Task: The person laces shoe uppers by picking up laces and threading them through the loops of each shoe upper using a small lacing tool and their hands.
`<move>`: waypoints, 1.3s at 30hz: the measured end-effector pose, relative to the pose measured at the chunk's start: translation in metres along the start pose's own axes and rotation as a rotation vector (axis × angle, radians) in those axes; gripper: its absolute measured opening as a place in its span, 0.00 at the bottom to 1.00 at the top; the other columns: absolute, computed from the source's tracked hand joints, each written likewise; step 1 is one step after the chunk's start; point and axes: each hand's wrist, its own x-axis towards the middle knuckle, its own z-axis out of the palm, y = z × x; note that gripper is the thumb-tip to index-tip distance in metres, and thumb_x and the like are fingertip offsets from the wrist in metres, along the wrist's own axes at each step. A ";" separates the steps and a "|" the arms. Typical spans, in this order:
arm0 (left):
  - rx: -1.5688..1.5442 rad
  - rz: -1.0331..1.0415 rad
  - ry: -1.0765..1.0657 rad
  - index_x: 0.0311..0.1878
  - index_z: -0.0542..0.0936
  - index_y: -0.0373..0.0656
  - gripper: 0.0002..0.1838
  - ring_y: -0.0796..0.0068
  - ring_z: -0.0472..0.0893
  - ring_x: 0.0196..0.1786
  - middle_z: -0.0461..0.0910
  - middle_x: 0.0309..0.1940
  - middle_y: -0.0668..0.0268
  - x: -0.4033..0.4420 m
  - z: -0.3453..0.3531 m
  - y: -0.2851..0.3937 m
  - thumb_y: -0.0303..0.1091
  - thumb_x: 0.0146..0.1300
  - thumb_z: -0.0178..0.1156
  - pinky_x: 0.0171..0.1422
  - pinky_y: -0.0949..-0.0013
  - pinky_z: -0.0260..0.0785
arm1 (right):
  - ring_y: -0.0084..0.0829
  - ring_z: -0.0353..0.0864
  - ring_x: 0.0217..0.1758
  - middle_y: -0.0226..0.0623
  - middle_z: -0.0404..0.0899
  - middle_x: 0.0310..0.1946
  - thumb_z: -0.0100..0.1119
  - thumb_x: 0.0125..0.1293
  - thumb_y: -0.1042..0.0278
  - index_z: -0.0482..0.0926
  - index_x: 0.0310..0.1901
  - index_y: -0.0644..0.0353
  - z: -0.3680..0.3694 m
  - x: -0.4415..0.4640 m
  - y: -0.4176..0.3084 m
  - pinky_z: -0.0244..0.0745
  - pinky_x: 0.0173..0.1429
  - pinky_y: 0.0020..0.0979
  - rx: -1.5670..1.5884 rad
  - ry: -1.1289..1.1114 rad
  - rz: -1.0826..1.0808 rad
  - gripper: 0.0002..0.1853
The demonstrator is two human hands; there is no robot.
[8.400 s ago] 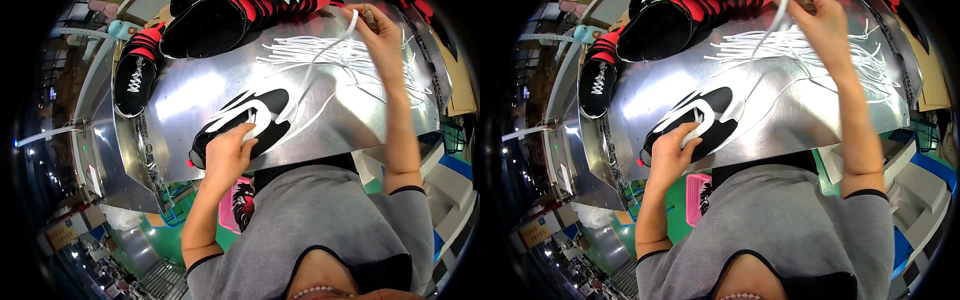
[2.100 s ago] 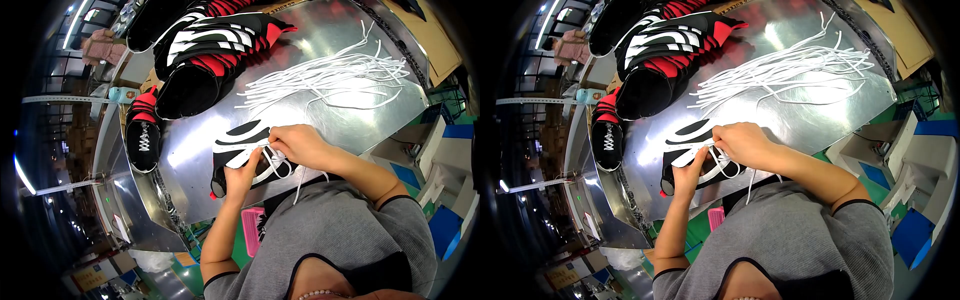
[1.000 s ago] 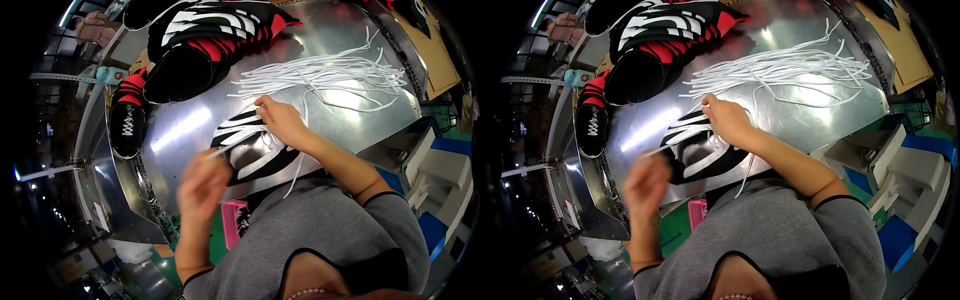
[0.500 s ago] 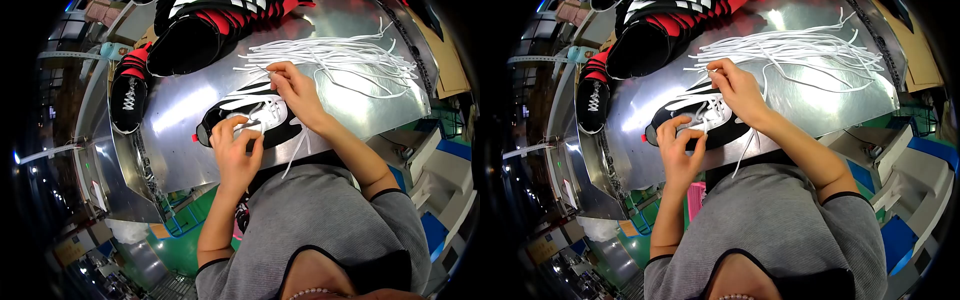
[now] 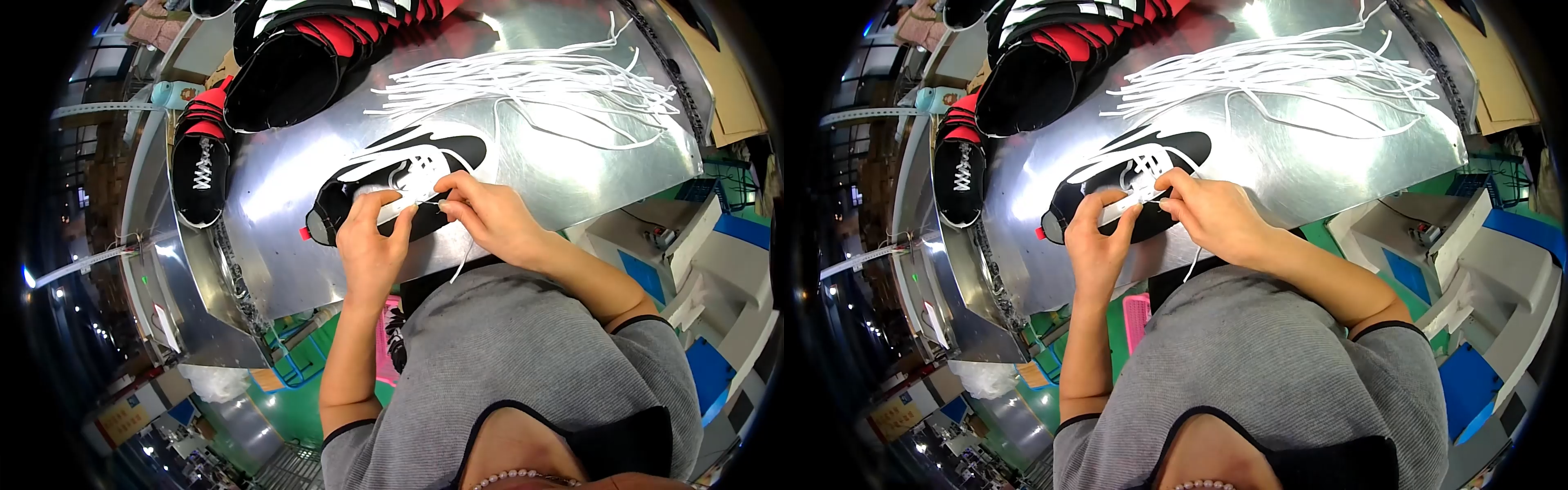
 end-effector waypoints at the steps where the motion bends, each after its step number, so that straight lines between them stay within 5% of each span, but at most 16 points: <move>1: -0.009 -0.033 -0.027 0.39 0.83 0.37 0.11 0.68 0.84 0.37 0.84 0.35 0.58 0.001 -0.001 0.000 0.27 0.54 0.72 0.45 0.70 0.74 | 0.47 0.82 0.31 0.44 0.82 0.27 0.54 0.73 0.64 0.70 0.51 0.59 0.001 0.001 0.001 0.75 0.36 0.43 -0.014 -0.008 0.004 0.11; 9: -0.174 -0.042 -0.126 0.43 0.82 0.35 0.10 0.76 0.82 0.35 0.85 0.34 0.60 -0.001 0.002 -0.013 0.25 0.58 0.70 0.43 0.74 0.72 | 0.42 0.85 0.33 0.44 0.83 0.30 0.55 0.71 0.68 0.68 0.50 0.61 0.015 0.019 -0.004 0.76 0.38 0.37 0.002 -0.070 0.153 0.11; 12: -0.170 0.012 -0.095 0.42 0.82 0.36 0.10 0.56 0.84 0.33 0.84 0.35 0.54 -0.004 0.004 -0.012 0.27 0.57 0.69 0.38 0.65 0.73 | 0.47 0.84 0.32 0.46 0.82 0.28 0.57 0.70 0.68 0.67 0.49 0.61 0.033 0.024 -0.003 0.76 0.37 0.40 -0.022 -0.013 0.090 0.12; 14: -0.153 0.064 -0.095 0.42 0.81 0.37 0.10 0.55 0.84 0.34 0.83 0.35 0.54 -0.004 0.002 -0.015 0.26 0.58 0.69 0.38 0.64 0.73 | 0.49 0.83 0.32 0.46 0.82 0.28 0.58 0.69 0.69 0.67 0.48 0.61 0.034 0.028 -0.001 0.75 0.37 0.41 -0.050 -0.037 0.081 0.12; 20: 0.028 0.184 -0.020 0.41 0.80 0.36 0.08 0.57 0.80 0.32 0.79 0.31 0.57 -0.016 0.003 -0.006 0.23 0.58 0.67 0.37 0.64 0.71 | 0.33 0.83 0.29 0.40 0.80 0.27 0.65 0.63 0.71 0.77 0.43 0.62 -0.041 0.019 -0.017 0.75 0.31 0.34 -0.236 -0.131 0.064 0.09; 21: 0.051 0.255 -0.009 0.40 0.80 0.37 0.08 0.58 0.79 0.31 0.78 0.30 0.58 -0.017 0.006 -0.007 0.23 0.57 0.67 0.36 0.63 0.71 | 0.25 0.82 0.29 0.38 0.79 0.26 0.68 0.59 0.73 0.81 0.41 0.62 -0.036 0.025 -0.018 0.75 0.30 0.29 -0.087 0.031 -0.079 0.09; 24: 0.141 0.387 -0.019 0.40 0.79 0.38 0.09 0.60 0.78 0.30 0.76 0.28 0.61 -0.022 0.009 -0.007 0.22 0.56 0.66 0.35 0.63 0.70 | 0.41 0.84 0.30 0.42 0.82 0.27 0.61 0.64 0.69 0.80 0.45 0.60 -0.005 0.047 -0.024 0.77 0.37 0.38 -0.054 -0.125 -0.398 0.10; 27: 0.169 0.447 0.023 0.40 0.79 0.38 0.10 0.62 0.78 0.30 0.76 0.28 0.62 -0.029 0.005 -0.014 0.21 0.55 0.65 0.35 0.64 0.70 | 0.47 0.83 0.34 0.43 0.83 0.28 0.58 0.65 0.66 0.80 0.44 0.58 -0.004 0.063 -0.029 0.75 0.40 0.43 -0.384 -0.412 -0.127 0.09; 36: 0.104 0.479 0.051 0.39 0.79 0.38 0.10 0.63 0.79 0.31 0.76 0.29 0.62 -0.031 0.007 -0.016 0.20 0.53 0.65 0.35 0.64 0.71 | 0.39 0.86 0.36 0.43 0.86 0.35 0.64 0.62 0.70 0.82 0.45 0.60 -0.005 0.054 -0.019 0.78 0.42 0.35 -0.089 -0.389 -0.087 0.11; 39: 0.048 0.455 0.012 0.39 0.78 0.38 0.11 0.60 0.79 0.30 0.76 0.28 0.61 -0.030 0.003 -0.015 0.19 0.53 0.67 0.33 0.62 0.71 | 0.36 0.86 0.38 0.40 0.86 0.35 0.63 0.61 0.71 0.83 0.47 0.58 -0.004 0.054 -0.023 0.78 0.45 0.34 0.018 -0.214 -0.101 0.12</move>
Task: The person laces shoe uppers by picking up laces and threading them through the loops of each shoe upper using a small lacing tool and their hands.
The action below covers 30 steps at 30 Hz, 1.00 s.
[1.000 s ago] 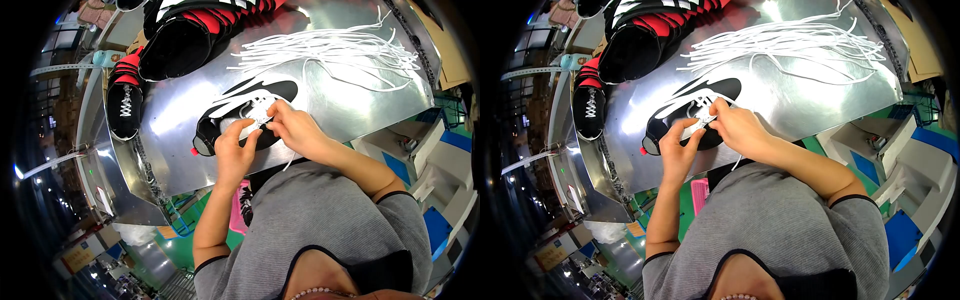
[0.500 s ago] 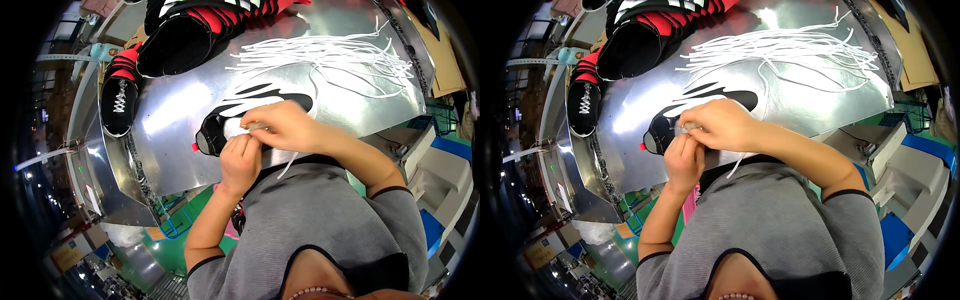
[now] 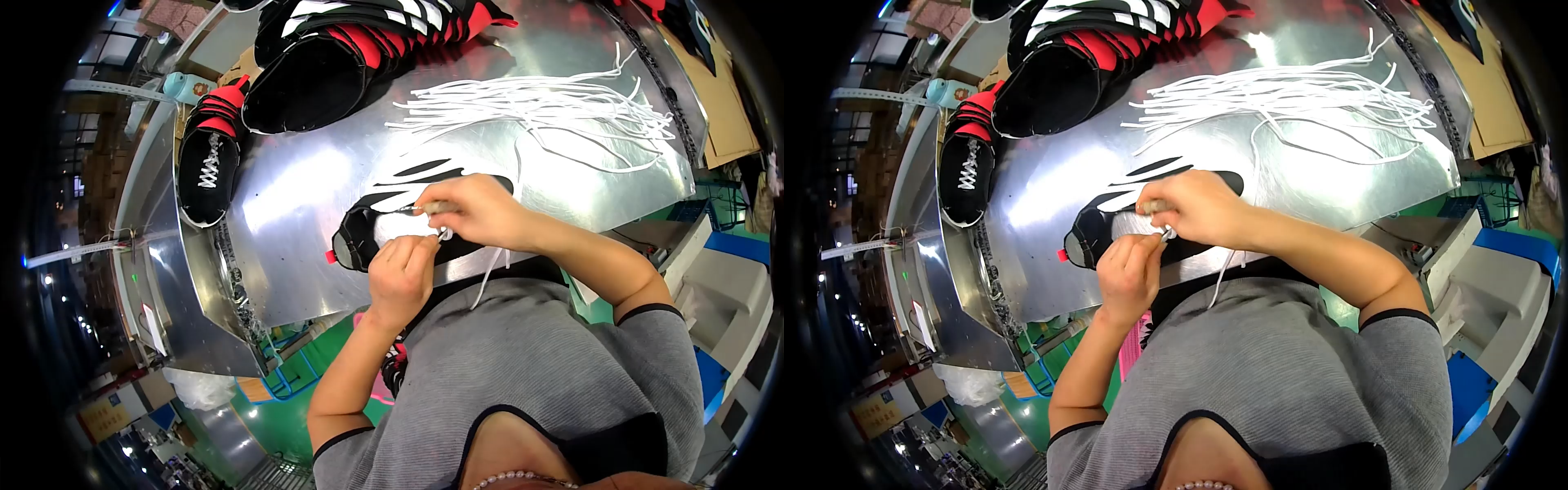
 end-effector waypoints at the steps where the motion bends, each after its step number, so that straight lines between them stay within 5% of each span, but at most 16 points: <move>1: -0.025 -0.013 -0.006 0.40 0.78 0.38 0.12 0.59 0.78 0.29 0.76 0.28 0.60 0.001 -0.002 0.000 0.18 0.53 0.67 0.33 0.61 0.70 | 0.38 0.86 0.39 0.39 0.86 0.35 0.63 0.61 0.70 0.83 0.47 0.56 -0.006 0.001 -0.007 0.78 0.45 0.36 0.023 0.050 -0.001 0.12; 2: -0.059 -0.026 -0.014 0.38 0.78 0.37 0.11 0.58 0.78 0.28 0.75 0.27 0.59 0.001 -0.003 0.002 0.18 0.53 0.68 0.32 0.61 0.69 | 0.25 0.86 0.38 0.34 0.87 0.37 0.62 0.63 0.72 0.83 0.48 0.56 -0.022 0.010 -0.013 0.78 0.43 0.29 0.275 0.098 0.107 0.11; 3: -0.078 -0.048 -0.051 0.40 0.77 0.37 0.12 0.58 0.79 0.29 0.76 0.28 0.58 0.000 -0.006 0.002 0.19 0.53 0.68 0.33 0.62 0.70 | 0.19 0.81 0.39 0.27 0.82 0.35 0.62 0.66 0.75 0.82 0.46 0.63 -0.035 0.021 -0.017 0.78 0.48 0.24 0.597 0.335 -0.060 0.08; 8: -0.216 -0.210 -0.025 0.53 0.73 0.37 0.21 0.60 0.84 0.34 0.82 0.36 0.55 0.000 -0.007 0.000 0.26 0.58 0.70 0.38 0.65 0.75 | 0.18 0.79 0.41 0.26 0.82 0.36 0.65 0.63 0.75 0.82 0.44 0.63 -0.017 0.026 -0.008 0.76 0.47 0.21 0.434 0.200 -0.014 0.08; 12: -0.570 -0.670 0.123 0.66 0.62 0.34 0.33 0.66 0.86 0.40 0.84 0.40 0.52 0.014 -0.009 0.002 0.33 0.64 0.68 0.43 0.68 0.77 | 0.13 0.74 0.36 0.24 0.80 0.33 0.67 0.62 0.72 0.82 0.41 0.61 0.010 0.015 0.006 0.70 0.41 0.20 0.459 0.020 0.224 0.06; 14: -0.489 -0.775 0.035 0.61 0.68 0.37 0.27 0.69 0.86 0.36 0.84 0.34 0.55 0.018 -0.010 -0.003 0.35 0.64 0.68 0.38 0.69 0.76 | 0.13 0.74 0.37 0.25 0.80 0.33 0.66 0.63 0.71 0.82 0.40 0.61 0.011 0.017 0.002 0.70 0.41 0.20 0.389 -0.024 0.254 0.06; 21: -0.320 -0.696 0.227 0.49 0.78 0.39 0.20 0.60 0.85 0.32 0.85 0.31 0.59 0.020 0.010 -0.004 0.35 0.56 0.72 0.39 0.64 0.75 | 0.24 0.80 0.30 0.33 0.82 0.28 0.62 0.66 0.63 0.81 0.45 0.61 0.007 0.007 0.005 0.72 0.36 0.28 0.285 0.125 0.060 0.12; 25: -0.326 -0.731 0.243 0.48 0.78 0.39 0.21 0.56 0.83 0.44 0.84 0.40 0.55 0.016 0.014 -0.007 0.34 0.53 0.73 0.50 0.60 0.73 | 0.38 0.83 0.28 0.38 0.82 0.26 0.59 0.68 0.64 0.76 0.48 0.60 -0.009 -0.011 -0.010 0.72 0.33 0.36 0.016 0.116 0.056 0.11; 30: -0.306 -0.693 0.206 0.50 0.76 0.35 0.19 0.77 0.80 0.43 0.81 0.41 0.63 0.019 0.011 -0.003 0.23 0.57 0.70 0.50 0.73 0.73 | 0.42 0.82 0.27 0.41 0.81 0.25 0.63 0.65 0.67 0.74 0.41 0.60 -0.007 -0.017 -0.007 0.73 0.32 0.37 -0.246 0.089 -0.048 0.09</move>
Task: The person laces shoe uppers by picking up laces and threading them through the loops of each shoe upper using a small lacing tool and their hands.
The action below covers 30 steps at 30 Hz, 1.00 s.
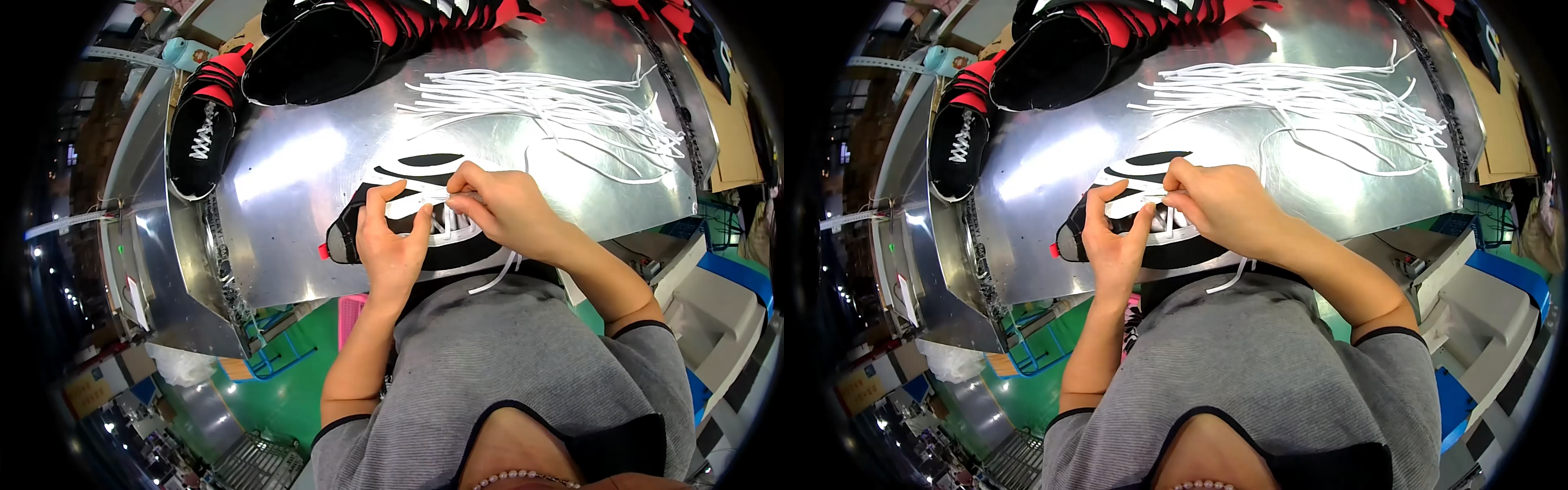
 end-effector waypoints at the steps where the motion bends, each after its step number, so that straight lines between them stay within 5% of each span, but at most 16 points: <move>1: -0.005 -0.013 0.004 0.50 0.77 0.37 0.19 0.72 0.79 0.43 0.81 0.41 0.63 0.000 0.001 0.000 0.25 0.55 0.71 0.49 0.69 0.72 | 0.41 0.83 0.28 0.41 0.82 0.26 0.63 0.65 0.67 0.74 0.42 0.61 0.000 0.001 0.000 0.73 0.33 0.36 -0.036 -0.016 -0.010 0.10; 3: -0.011 -0.040 0.015 0.49 0.79 0.41 0.21 0.60 0.77 0.43 0.82 0.41 0.62 -0.001 0.000 -0.001 0.30 0.52 0.72 0.49 0.61 0.70 | 0.42 0.82 0.28 0.41 0.81 0.25 0.63 0.65 0.68 0.74 0.42 0.60 0.005 0.003 0.001 0.73 0.32 0.37 -0.061 0.005 -0.060 0.09; 9: 0.158 0.160 -0.011 0.53 0.77 0.40 0.21 0.61 0.76 0.41 0.82 0.41 0.63 -0.008 0.003 0.008 0.26 0.53 0.66 0.48 0.60 0.68 | 0.41 0.84 0.29 0.39 0.81 0.23 0.63 0.60 0.69 0.69 0.45 0.66 0.018 0.021 -0.006 0.75 0.30 0.38 -0.248 -0.148 -0.026 0.16; 11: 0.096 0.123 -0.038 0.55 0.76 0.39 0.22 0.63 0.75 0.40 0.81 0.42 0.62 -0.010 0.005 0.011 0.23 0.54 0.62 0.48 0.62 0.67 | 0.42 0.85 0.30 0.42 0.82 0.24 0.61 0.57 0.72 0.65 0.46 0.73 0.029 0.029 -0.008 0.76 0.29 0.38 -0.339 -0.226 -0.010 0.20; 14: -0.102 0.035 0.010 0.56 0.76 0.38 0.24 0.67 0.73 0.34 0.79 0.43 0.61 -0.002 0.002 -0.007 0.20 0.53 0.61 0.45 0.66 0.67 | 0.45 0.84 0.30 0.44 0.81 0.25 0.61 0.62 0.69 0.69 0.47 0.66 0.022 0.030 -0.011 0.76 0.33 0.40 -0.318 -0.166 -0.003 0.16; 16: -0.321 -0.099 -0.043 0.57 0.74 0.36 0.23 0.75 0.77 0.38 0.79 0.45 0.59 0.003 -0.003 -0.003 0.17 0.56 0.59 0.44 0.72 0.71 | 0.45 0.82 0.29 0.40 0.80 0.25 0.65 0.63 0.65 0.76 0.47 0.60 0.001 0.016 -0.004 0.75 0.34 0.38 -0.175 -0.013 -0.056 0.14; 19: -0.425 -0.119 -0.045 0.57 0.73 0.35 0.20 0.76 0.81 0.45 0.81 0.44 0.59 0.011 -0.002 0.000 0.17 0.60 0.59 0.50 0.73 0.73 | 0.43 0.80 0.26 0.36 0.77 0.22 0.69 0.60 0.64 0.77 0.44 0.60 -0.037 -0.002 -0.013 0.74 0.33 0.37 -0.124 0.013 0.139 0.15; 20: -0.400 -0.110 -0.015 0.55 0.73 0.35 0.19 0.76 0.81 0.44 0.82 0.42 0.60 0.013 0.000 -0.002 0.18 0.60 0.62 0.51 0.73 0.73 | 0.40 0.79 0.27 0.35 0.76 0.25 0.72 0.56 0.64 0.78 0.43 0.60 -0.041 -0.004 -0.014 0.73 0.34 0.34 -0.108 0.002 0.279 0.16; 24: -0.623 -0.311 -0.104 0.54 0.74 0.37 0.19 0.78 0.80 0.42 0.82 0.42 0.61 0.021 -0.004 0.005 0.16 0.58 0.62 0.49 0.73 0.73 | 0.39 0.81 0.37 0.37 0.75 0.42 0.68 0.60 0.65 0.76 0.43 0.59 -0.014 -0.017 0.019 0.75 0.39 0.36 -0.173 0.106 0.094 0.14; 29: -0.717 -0.382 -0.217 0.62 0.69 0.37 0.23 0.75 0.80 0.44 0.82 0.42 0.60 0.020 -0.031 0.012 0.21 0.64 0.60 0.56 0.70 0.71 | 0.39 0.79 0.40 0.38 0.73 0.42 0.65 0.62 0.71 0.76 0.47 0.59 -0.010 -0.005 0.039 0.74 0.44 0.35 -0.010 0.187 0.156 0.13; 30: -0.507 -0.315 -0.252 0.66 0.65 0.37 0.25 0.74 0.80 0.47 0.82 0.44 0.59 0.016 -0.038 0.012 0.24 0.67 0.59 0.57 0.69 0.71 | 0.39 0.79 0.40 0.38 0.73 0.42 0.65 0.62 0.71 0.76 0.48 0.59 -0.008 -0.003 0.038 0.74 0.44 0.35 -0.014 0.196 0.120 0.13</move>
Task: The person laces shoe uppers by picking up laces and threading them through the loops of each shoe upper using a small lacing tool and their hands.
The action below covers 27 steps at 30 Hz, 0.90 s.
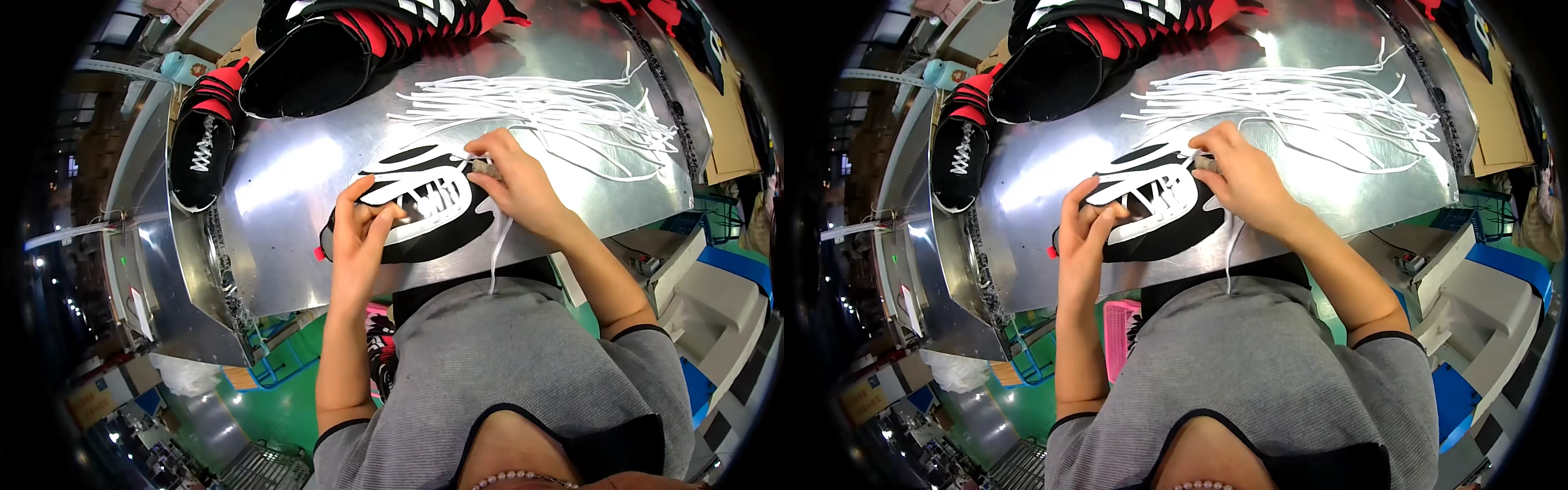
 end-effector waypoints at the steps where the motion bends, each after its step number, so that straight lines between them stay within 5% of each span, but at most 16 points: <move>1: 0.218 0.078 0.037 0.64 0.68 0.36 0.24 0.66 0.79 0.52 0.81 0.48 0.56 -0.009 0.002 0.006 0.28 0.66 0.62 0.59 0.65 0.70 | 0.39 0.79 0.40 0.38 0.73 0.42 0.65 0.62 0.71 0.77 0.49 0.59 0.003 0.001 -0.001 0.74 0.44 0.35 -0.002 0.010 -0.033 0.14; 3: 0.804 0.413 0.087 0.62 0.72 0.36 0.25 0.65 0.78 0.53 0.80 0.50 0.57 -0.030 0.008 0.017 0.29 0.63 0.65 0.61 0.64 0.68 | 0.40 0.79 0.40 0.38 0.73 0.44 0.63 0.63 0.72 0.77 0.51 0.58 0.004 0.006 0.001 0.75 0.44 0.35 -0.071 0.019 -0.028 0.14; 5: 1.049 0.613 0.102 0.55 0.77 0.37 0.25 0.54 0.77 0.54 0.79 0.52 0.56 -0.035 0.021 0.020 0.33 0.54 0.73 0.59 0.58 0.68 | 0.40 0.79 0.40 0.38 0.73 0.45 0.63 0.63 0.72 0.78 0.50 0.58 0.005 0.013 0.001 0.75 0.44 0.36 -0.109 0.024 -0.018 0.14; 7: 1.141 0.669 0.113 0.50 0.79 0.39 0.20 0.57 0.78 0.49 0.80 0.46 0.61 -0.026 0.034 0.013 0.32 0.54 0.71 0.53 0.57 0.67 | 0.42 0.80 0.39 0.38 0.73 0.44 0.62 0.63 0.73 0.79 0.45 0.59 0.004 0.020 -0.001 0.75 0.44 0.38 -0.189 -0.023 -0.071 0.09; 13: 1.102 0.566 0.111 0.42 0.82 0.45 0.10 0.59 0.77 0.36 0.78 0.35 0.65 -0.002 0.038 -0.004 0.33 0.57 0.68 0.42 0.60 0.65 | 0.43 0.80 0.36 0.38 0.76 0.37 0.59 0.62 0.75 0.75 0.42 0.58 -0.028 0.014 -0.023 0.75 0.40 0.39 -0.172 0.025 -0.155 0.07; 17: 1.031 0.507 0.074 0.41 0.83 0.42 0.09 0.56 0.79 0.35 0.78 0.31 0.60 0.007 0.033 -0.007 0.30 0.58 0.67 0.40 0.61 0.70 | 0.43 0.79 0.26 0.37 0.77 0.33 0.59 0.63 0.72 0.75 0.45 0.53 -0.020 -0.056 -0.040 0.74 0.31 0.39 -0.136 -0.442 -0.273 0.09; 19: 0.971 0.553 0.150 0.40 0.84 0.42 0.07 0.56 0.79 0.35 0.78 0.31 0.61 0.013 0.028 -0.008 0.29 0.57 0.66 0.41 0.59 0.69 | 0.39 0.84 0.30 0.35 0.82 0.32 0.57 0.65 0.68 0.74 0.48 0.56 -0.012 -0.077 -0.036 0.75 0.30 0.39 -0.030 -0.541 -0.387 0.11; 21: 0.926 0.567 0.230 0.39 0.84 0.42 0.06 0.56 0.78 0.35 0.77 0.30 0.61 0.015 0.021 -0.006 0.28 0.58 0.65 0.40 0.59 0.69 | 0.32 0.85 0.29 0.35 0.85 0.32 0.60 0.66 0.68 0.77 0.50 0.57 -0.016 -0.084 -0.036 0.76 0.30 0.33 0.105 -0.542 -0.308 0.12; 25: 0.880 0.632 0.213 0.41 0.83 0.40 0.07 0.55 0.78 0.35 0.76 0.30 0.59 0.007 0.023 0.008 0.26 0.59 0.64 0.39 0.58 0.69 | 0.17 0.81 0.29 0.31 0.83 0.26 0.65 0.67 0.67 0.83 0.45 0.62 -0.017 -0.058 -0.039 0.74 0.33 0.22 0.552 -0.223 0.270 0.10; 27: 0.851 0.731 0.133 0.41 0.82 0.39 0.07 0.55 0.77 0.34 0.76 0.30 0.58 0.001 0.032 0.013 0.24 0.59 0.63 0.38 0.57 0.69 | 0.17 0.80 0.30 0.30 0.82 0.26 0.67 0.66 0.65 0.83 0.45 0.62 -0.002 -0.034 -0.036 0.73 0.33 0.21 0.615 -0.088 0.236 0.11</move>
